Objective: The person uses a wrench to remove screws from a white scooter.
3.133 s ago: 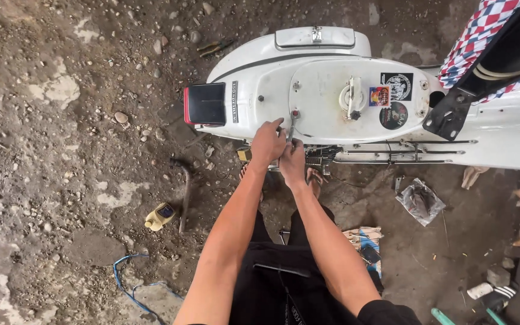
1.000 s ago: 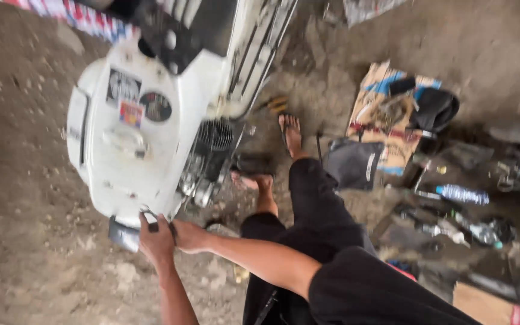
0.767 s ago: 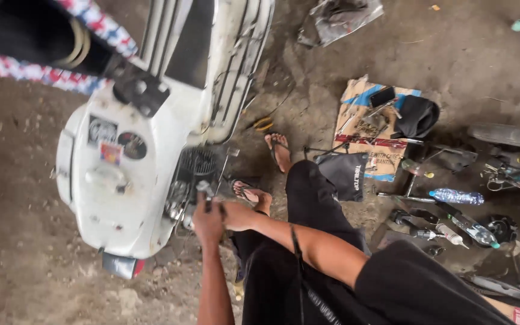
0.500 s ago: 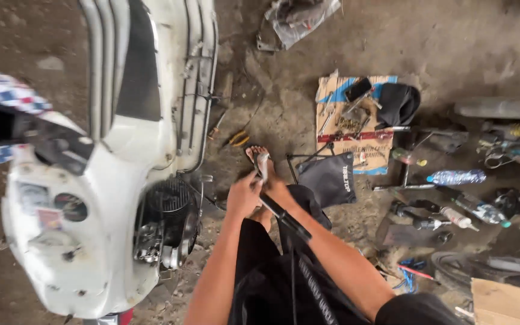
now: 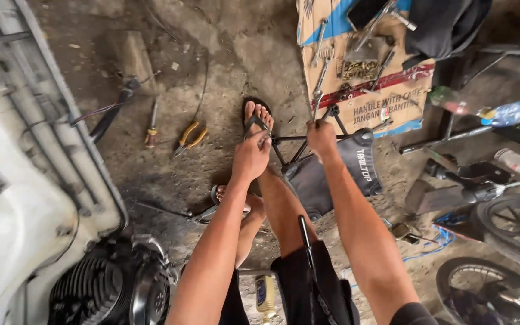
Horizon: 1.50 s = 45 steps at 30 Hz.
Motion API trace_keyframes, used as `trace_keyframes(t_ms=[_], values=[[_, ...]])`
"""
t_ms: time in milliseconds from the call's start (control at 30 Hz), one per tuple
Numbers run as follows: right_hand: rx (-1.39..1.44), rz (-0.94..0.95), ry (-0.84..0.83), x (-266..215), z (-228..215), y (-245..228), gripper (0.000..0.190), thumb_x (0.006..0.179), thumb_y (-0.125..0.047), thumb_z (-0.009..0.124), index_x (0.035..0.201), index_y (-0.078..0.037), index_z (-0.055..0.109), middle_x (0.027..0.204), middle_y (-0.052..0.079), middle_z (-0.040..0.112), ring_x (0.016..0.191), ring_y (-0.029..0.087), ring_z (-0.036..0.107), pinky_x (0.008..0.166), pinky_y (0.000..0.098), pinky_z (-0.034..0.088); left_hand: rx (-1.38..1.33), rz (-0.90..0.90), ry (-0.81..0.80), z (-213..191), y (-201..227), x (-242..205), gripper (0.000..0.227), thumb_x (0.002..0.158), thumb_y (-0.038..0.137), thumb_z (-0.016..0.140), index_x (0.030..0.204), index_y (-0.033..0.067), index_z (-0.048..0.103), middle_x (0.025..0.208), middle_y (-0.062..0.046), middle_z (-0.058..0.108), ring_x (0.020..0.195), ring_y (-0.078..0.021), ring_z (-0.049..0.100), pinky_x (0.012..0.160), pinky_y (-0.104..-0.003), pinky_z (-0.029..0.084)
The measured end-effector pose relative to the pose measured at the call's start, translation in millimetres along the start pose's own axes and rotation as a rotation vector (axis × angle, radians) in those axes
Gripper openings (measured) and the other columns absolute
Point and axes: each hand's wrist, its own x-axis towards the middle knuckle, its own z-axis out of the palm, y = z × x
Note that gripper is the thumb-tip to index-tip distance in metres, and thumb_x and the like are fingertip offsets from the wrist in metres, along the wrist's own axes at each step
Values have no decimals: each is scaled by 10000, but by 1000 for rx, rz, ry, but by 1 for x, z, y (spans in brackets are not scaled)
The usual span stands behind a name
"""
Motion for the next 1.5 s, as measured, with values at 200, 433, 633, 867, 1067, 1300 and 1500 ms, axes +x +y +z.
trace_keyframes(t_ms=[200, 433, 633, 867, 1067, 1300, 1500], values=[[-107, -21, 81, 129, 11, 40, 415, 959, -342, 555, 1153, -28, 746, 1034, 261, 746, 1098, 462, 686, 925, 616, 524, -60, -30, -2, 17, 14, 71, 397, 1012, 392, 534, 1324, 222, 712, 1149, -151, 770, 1120, -379, 718, 1006, -519, 545], [-106, -7, 222, 188, 14, 72, 295, 890, -241, 585, 1073, -59, 728, 984, 221, 734, 1058, 439, 701, 913, 541, 554, 179, 326, 235, 96, -59, 146, 401, 1036, 380, 612, 1378, 192, 705, 1500, -155, 570, 1441, -380, 445, 1246, -550, 313], [-139, -68, 259, 196, 10, 82, 295, 874, -170, 639, 1123, -32, 714, 1006, 242, 701, 1061, 478, 689, 909, 571, 554, 217, 206, 112, 100, -59, 165, 394, 992, 438, 558, 1280, 244, 743, 1065, -148, 786, 1240, -305, 660, 1251, -469, 167], [-86, -138, 305, 214, 29, 109, 247, 850, -125, 641, 1084, -56, 674, 959, 193, 675, 1016, 448, 696, 881, 533, 559, 277, 264, 241, 101, -49, 168, 353, 995, 441, 566, 1296, 364, 735, 1100, 83, 789, 1181, -185, 646, 1183, -436, 243], [34, -199, 356, 179, 11, 82, 236, 850, -63, 601, 1084, -49, 575, 930, 235, 664, 986, 486, 688, 846, 581, 543, 308, 248, 270, 140, -84, 187, 346, 1012, 468, 545, 1315, 427, 708, 1158, 189, 753, 1147, -131, 618, 1201, -422, 185], [7, -101, 288, 160, 10, 61, 354, 855, 29, 594, 1155, -95, 455, 1034, 248, 671, 1019, 500, 699, 855, 601, 564, 333, 142, 240, 111, -37, 163, 344, 1018, 509, 529, 1310, 468, 706, 1078, 224, 774, 1085, -79, 549, 1192, -393, 153], [-34, -236, 308, 150, 12, 74, 378, 879, -65, 601, 1236, -90, 478, 1103, 221, 564, 976, 518, 664, 804, 585, 549, 317, 156, 173, 62, 22, 124, 393, 969, 456, 599, 1275, 254, 742, 1114, -103, 786, 1241, -285, 647, 1248, -473, 201]])
